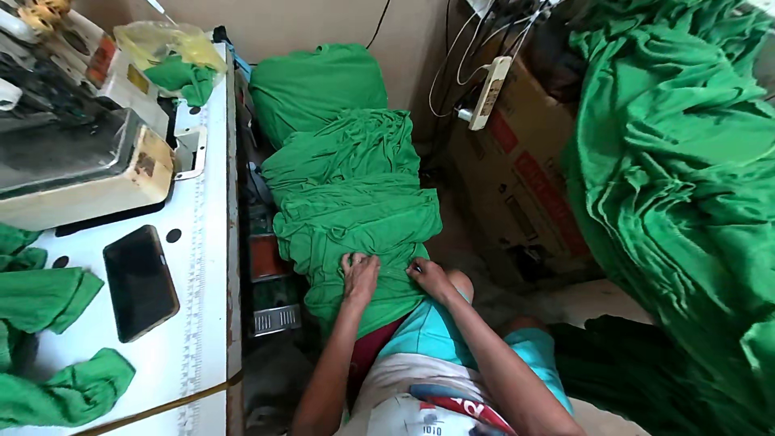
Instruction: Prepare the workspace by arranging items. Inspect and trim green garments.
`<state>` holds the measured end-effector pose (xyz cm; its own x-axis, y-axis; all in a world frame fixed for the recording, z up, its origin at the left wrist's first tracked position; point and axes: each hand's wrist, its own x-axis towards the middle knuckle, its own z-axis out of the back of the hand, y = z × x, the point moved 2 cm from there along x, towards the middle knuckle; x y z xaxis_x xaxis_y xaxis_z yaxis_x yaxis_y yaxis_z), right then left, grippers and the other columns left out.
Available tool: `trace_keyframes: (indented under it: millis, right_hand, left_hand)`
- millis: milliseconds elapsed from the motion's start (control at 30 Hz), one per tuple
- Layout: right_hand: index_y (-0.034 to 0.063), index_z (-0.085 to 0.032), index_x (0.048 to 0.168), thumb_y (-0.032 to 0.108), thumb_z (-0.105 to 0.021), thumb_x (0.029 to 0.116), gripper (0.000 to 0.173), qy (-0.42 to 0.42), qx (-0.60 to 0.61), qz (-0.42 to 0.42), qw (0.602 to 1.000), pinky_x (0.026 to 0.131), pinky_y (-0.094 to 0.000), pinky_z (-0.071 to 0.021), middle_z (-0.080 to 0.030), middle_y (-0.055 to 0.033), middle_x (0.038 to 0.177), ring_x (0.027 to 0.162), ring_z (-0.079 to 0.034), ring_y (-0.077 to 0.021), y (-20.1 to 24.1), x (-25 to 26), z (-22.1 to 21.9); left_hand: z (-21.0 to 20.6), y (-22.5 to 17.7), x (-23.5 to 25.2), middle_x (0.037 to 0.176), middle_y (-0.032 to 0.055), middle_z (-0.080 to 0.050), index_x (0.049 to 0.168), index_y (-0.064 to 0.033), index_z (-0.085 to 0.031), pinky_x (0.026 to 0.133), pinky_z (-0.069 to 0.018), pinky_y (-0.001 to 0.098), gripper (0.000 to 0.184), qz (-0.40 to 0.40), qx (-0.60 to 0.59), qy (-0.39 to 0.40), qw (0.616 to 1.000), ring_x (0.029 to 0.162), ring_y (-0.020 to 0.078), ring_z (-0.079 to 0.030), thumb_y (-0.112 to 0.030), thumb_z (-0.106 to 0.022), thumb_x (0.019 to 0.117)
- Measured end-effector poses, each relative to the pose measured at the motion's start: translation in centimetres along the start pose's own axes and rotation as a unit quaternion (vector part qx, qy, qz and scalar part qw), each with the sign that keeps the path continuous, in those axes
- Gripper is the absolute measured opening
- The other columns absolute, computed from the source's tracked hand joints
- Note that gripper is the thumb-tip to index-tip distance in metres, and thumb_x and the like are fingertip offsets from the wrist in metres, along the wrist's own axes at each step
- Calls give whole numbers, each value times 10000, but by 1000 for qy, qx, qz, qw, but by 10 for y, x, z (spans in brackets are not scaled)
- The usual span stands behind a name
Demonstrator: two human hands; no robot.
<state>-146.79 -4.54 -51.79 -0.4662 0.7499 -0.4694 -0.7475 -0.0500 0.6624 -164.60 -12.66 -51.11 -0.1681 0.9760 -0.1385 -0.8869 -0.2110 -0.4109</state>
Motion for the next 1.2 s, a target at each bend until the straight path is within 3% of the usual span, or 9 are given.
trace_keyframes:
  millis: [100,233,333,433,533,667,767,900,1200]
  right_hand:
    - [-36,-631,1211,213,-564,1054,301,23,9,-4,1000,972,-552,-484,-661,-248,1144,1080,-642,-368,-2,8,1]
    - [-32,-626,1205,206,-557,1058,288,28,21,-5,999,930,-530,-497,-656,-237,1132,1033,-646,-343,-4,8,1]
    - [-23,-627,1214,202,-562,1049,287,-4,27,-6,1000,961,-542,-494,-664,-228,1138,1068,-646,-349,-3,6,-1]
    - [-14,-566,1316,279,-589,1045,400,-147,72,5,986,1003,-528,-514,-672,-211,1207,1127,-662,-345,-2,-5,-6]
    - [-14,-542,1337,337,-514,1070,442,-248,136,41,958,902,-494,-553,-690,-189,1089,987,-691,-303,1,-14,-8]
    - [-66,-502,1307,273,-335,1112,425,-134,198,74,968,762,-402,-523,-621,-141,923,791,-604,-216,15,-21,-11]
    - [-43,-513,1294,293,-473,1078,402,-29,139,65,988,862,-447,-536,-646,-184,1014,903,-649,-267,8,-14,-23]
    - [-32,-509,1316,304,-580,1044,438,17,43,60,997,948,-526,-516,-666,-218,1081,1031,-664,-348,8,-14,-26]
    - [-14,-507,1333,319,-562,1051,440,48,-17,17,999,964,-539,-505,-665,-211,1099,1063,-657,-356,18,-11,-24]
  left_hand:
    - [0,-15,-3,1358,133,-627,1293,-87,-668,1101,-348,598,304,-4,71,-44,996,1322,352,-535,-151,-619,1000]
    - [-5,-23,-4,1198,218,-673,1184,33,-685,999,-510,492,262,-37,-86,-65,994,1122,367,-663,-112,-518,1044]
    - [-9,-18,0,1210,218,-647,1201,32,-659,979,-533,440,298,-8,-169,22,985,1068,312,-672,-198,-540,1055]
    - [-7,-20,6,1334,225,-583,1295,15,-613,1014,-518,449,354,32,-147,89,985,1146,325,-641,-217,-613,1028]
    - [-5,-21,9,1403,219,-545,1355,-8,-573,1013,-526,464,402,38,-141,104,984,1178,338,-635,-203,-642,1010]
    - [-3,-15,9,1346,228,-565,1298,20,-586,941,-548,444,342,18,-156,93,983,1039,315,-670,-195,-579,1031]
    - [-1,-5,9,1305,238,-590,1298,47,-582,957,-543,434,327,-6,-192,106,976,1039,306,-670,-110,-576,1011]
    - [0,-5,7,1295,222,-605,1379,40,-506,958,-544,437,401,6,-207,119,971,1057,298,-670,-58,-572,995]
    - [1,-8,6,1300,204,-612,1427,32,-460,986,-527,447,419,20,-213,112,970,1102,298,-657,-25,-462,1012]
